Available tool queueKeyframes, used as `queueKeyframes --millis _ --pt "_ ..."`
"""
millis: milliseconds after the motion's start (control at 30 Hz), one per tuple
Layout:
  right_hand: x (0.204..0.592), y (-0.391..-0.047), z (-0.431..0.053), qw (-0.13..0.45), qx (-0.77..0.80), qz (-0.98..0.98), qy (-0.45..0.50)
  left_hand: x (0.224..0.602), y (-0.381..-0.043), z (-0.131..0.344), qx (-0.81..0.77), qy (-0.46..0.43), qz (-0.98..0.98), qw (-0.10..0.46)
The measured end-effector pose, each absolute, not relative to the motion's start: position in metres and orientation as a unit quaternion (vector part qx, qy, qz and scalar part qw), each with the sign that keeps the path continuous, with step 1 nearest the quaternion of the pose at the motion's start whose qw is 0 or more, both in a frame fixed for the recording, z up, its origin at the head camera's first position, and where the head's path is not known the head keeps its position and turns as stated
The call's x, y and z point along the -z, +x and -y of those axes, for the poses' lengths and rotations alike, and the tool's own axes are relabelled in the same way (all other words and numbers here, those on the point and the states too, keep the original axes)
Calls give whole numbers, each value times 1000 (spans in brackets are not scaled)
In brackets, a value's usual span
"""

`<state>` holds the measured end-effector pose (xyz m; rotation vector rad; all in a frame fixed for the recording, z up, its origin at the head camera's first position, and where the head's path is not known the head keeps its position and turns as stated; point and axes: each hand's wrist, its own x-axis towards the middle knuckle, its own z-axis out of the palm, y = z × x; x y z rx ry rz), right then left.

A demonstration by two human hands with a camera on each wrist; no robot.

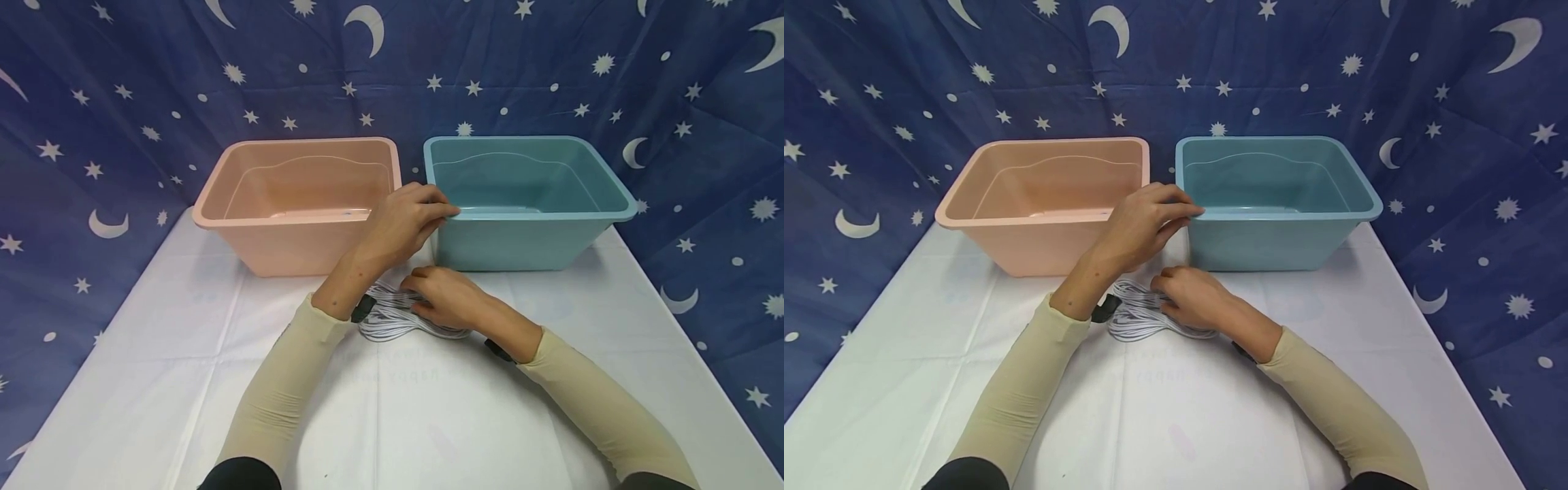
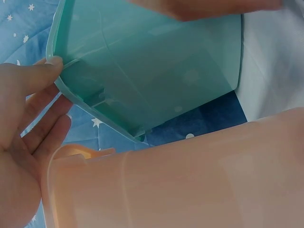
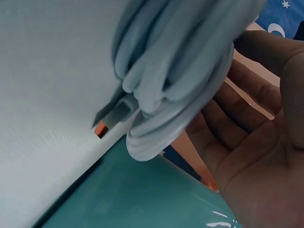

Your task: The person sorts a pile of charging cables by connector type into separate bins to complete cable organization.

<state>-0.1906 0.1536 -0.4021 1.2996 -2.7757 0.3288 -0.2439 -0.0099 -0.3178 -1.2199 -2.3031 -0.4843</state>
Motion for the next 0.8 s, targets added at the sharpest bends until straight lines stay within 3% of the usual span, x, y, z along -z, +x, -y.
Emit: queueKeyframes --millis 800 --pt "402 -191 -152 35 -93 906 412 318 -244 10 183 -448 840 245"
